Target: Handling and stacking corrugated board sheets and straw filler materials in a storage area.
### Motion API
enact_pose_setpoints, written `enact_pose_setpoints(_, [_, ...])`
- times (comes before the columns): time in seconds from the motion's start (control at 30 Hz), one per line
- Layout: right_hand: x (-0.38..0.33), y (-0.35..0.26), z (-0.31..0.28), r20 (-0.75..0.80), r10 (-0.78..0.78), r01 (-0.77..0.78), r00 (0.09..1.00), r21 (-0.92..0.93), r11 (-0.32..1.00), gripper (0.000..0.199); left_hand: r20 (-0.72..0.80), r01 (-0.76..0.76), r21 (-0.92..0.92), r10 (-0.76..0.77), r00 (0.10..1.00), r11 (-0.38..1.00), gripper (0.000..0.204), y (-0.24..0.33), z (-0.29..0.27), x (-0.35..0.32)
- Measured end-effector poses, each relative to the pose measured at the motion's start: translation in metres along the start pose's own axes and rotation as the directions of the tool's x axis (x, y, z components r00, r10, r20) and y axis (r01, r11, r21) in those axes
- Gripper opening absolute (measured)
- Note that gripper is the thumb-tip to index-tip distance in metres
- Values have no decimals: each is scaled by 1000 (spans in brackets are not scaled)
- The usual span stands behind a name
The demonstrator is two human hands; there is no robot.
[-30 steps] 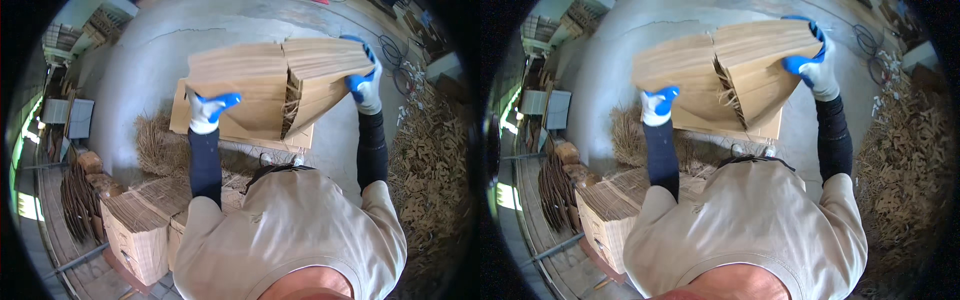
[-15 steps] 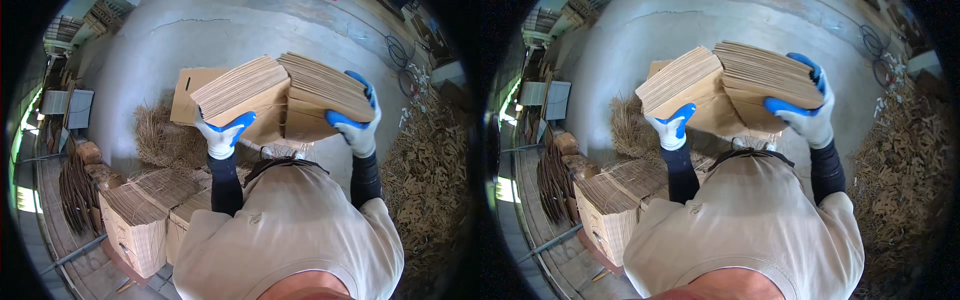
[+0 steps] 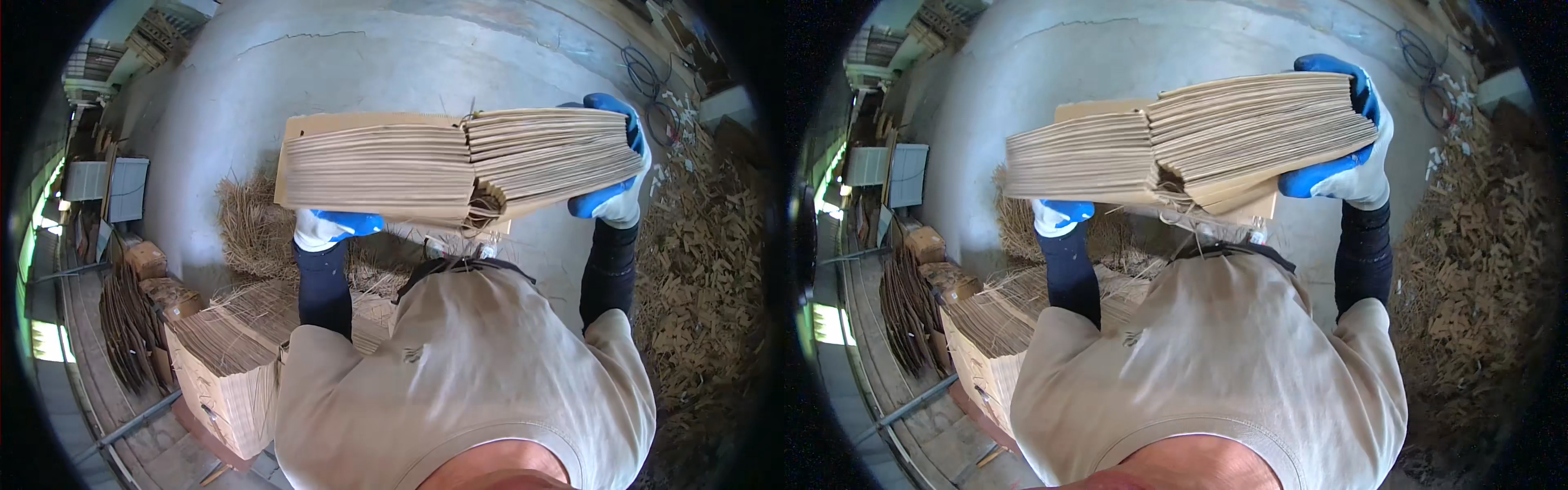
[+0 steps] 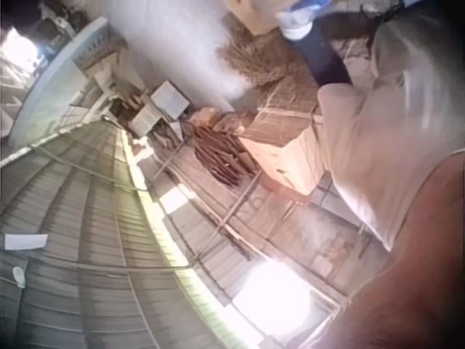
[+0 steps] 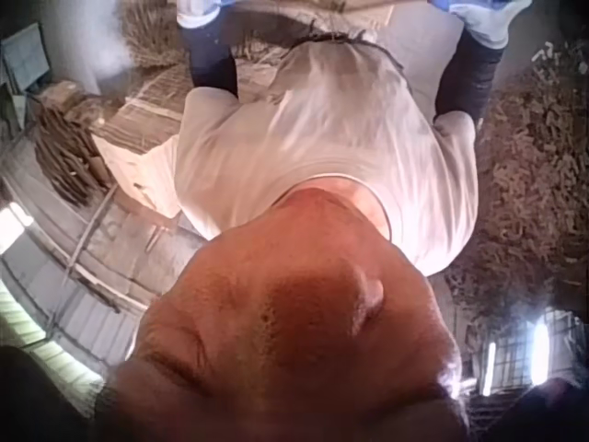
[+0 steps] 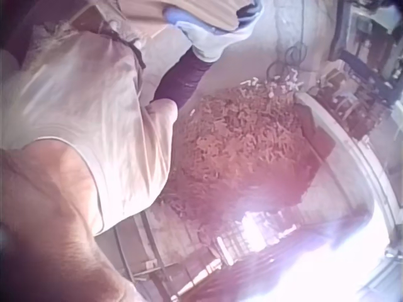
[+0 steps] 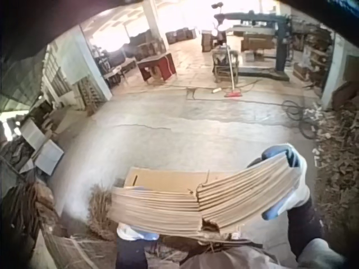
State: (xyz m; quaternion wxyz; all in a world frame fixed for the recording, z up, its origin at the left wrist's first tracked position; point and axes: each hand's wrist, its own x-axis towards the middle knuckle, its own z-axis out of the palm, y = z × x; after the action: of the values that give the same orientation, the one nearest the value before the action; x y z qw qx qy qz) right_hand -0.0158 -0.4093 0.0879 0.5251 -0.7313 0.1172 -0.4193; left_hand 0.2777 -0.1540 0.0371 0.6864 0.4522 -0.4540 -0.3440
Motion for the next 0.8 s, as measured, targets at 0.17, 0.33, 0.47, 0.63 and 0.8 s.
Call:
enact_pose_setpoints(0.17, [-2,-5,16,53,-99,92,994,125,988,104,-196,304,-486,-441,876,819,97,9,-2,-7])
enact_pose_setpoints(0.33, [7,28,14,204,36,-56,978,95,994,94,-89,-96,420,146,985,902,105,-6,-8,9])
enact_pose_setpoints(0.47, [-1,27,10,203,-1,6,979,-25,1000,100,-202,-136,422,239,950,896,121,4,2,5])
enact_pose_setpoints(0.63, [3,19,22,146,-86,84,986,14,996,123,78,-248,818,328,941,518,109,77,20,17])
enact_pose_setpoints(0.8, [1,7,20,200,-41,46,979,-20,999,114,393,-395,919,97,915,8,89,113,63,41])
